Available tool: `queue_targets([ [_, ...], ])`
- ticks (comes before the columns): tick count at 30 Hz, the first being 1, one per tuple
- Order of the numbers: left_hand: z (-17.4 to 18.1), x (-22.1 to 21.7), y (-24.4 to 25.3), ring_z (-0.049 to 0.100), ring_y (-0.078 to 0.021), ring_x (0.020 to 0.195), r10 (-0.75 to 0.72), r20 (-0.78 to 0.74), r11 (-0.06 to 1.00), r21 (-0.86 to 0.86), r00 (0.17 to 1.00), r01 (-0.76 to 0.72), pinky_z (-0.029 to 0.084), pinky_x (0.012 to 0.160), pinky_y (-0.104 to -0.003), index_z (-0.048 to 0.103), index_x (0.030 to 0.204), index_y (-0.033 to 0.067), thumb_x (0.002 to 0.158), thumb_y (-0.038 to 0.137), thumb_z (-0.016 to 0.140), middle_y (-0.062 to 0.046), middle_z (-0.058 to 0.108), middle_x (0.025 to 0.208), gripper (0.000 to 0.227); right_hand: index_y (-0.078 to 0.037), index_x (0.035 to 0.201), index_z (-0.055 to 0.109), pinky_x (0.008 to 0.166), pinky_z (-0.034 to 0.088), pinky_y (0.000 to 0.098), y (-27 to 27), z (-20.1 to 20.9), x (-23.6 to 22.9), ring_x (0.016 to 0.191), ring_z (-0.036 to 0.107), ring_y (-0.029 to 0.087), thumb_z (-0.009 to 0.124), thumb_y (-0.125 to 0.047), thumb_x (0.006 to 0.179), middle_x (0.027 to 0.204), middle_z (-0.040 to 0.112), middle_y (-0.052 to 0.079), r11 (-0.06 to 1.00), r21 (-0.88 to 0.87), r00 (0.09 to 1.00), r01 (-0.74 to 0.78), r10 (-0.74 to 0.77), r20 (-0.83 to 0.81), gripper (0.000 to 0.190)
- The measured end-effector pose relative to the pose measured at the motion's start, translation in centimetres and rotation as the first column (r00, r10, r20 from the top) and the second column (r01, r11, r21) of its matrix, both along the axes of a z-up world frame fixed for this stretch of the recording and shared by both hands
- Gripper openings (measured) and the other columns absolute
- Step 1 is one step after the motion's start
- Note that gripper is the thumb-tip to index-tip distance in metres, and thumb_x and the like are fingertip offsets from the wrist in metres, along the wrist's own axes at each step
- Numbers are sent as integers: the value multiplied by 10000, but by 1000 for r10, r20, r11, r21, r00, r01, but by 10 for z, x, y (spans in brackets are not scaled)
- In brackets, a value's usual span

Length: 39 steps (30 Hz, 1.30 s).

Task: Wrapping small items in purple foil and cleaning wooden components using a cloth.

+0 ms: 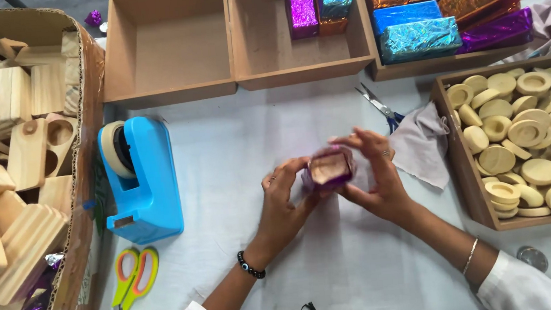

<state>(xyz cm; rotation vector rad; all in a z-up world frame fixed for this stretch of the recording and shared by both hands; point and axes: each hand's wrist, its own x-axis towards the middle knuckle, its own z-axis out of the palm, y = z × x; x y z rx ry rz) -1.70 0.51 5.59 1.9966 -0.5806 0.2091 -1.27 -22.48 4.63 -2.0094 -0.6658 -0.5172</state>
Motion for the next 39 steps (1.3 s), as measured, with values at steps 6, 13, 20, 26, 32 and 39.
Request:
queue_targets([
  [6,17,4,13,564,-178,1358,65,390,971,187,918,-148,289,1104,-457,613,1297,182,932,77,746,28,652,1392,401,-185,1312,355,1052,432,478,0,-34,0,1289,412,341,799,-598,761,1380,327,195,989,130,882,64,-117,457,819],
  [13,9,4,17,561,-157,1365,133,516,878,335,846,-342,320,1124,-475,652,1272,221,964,40,697,61,659,1387,360,-150,1144,284,850,408,386,2,-42,-8,943,464,200,787,-291,812,1136,418,145,990,141,962,-28,-11,271,619],
  [20,7,2,14,516,-147,1374,75,657,851,350,750,-391,314,1114,-496,654,1239,264,996,209,724,82,626,1414,259,-107,1163,250,807,463,322,10,-33,-6,862,501,174,750,34,817,1031,492,139,976,187,993,-111,103,52,625],
  [26,12,7,15,525,-208,1395,188,522,879,289,832,-379,316,1132,-495,613,1265,178,950,26,702,21,643,1391,361,-110,1140,325,702,494,284,-9,-55,-14,741,561,138,590,94,818,919,576,105,960,241,990,-142,134,46,464],
  [32,15,1,8,632,-230,1307,3,10,971,-240,1000,-1,447,1092,-416,509,1302,91,874,35,750,-82,664,1380,494,-109,1430,240,1061,431,399,6,-3,-8,1289,529,248,681,-74,872,1396,484,217,941,261,976,-216,202,79,712],
  [39,13,-15,-8,621,-245,1299,-266,-222,900,-406,938,159,491,1082,-363,458,1416,59,920,67,708,-130,660,1319,555,-48,1500,452,1185,444,392,7,-13,-16,1364,574,242,817,-292,906,1455,590,170,846,512,892,-148,338,-302,738],
])
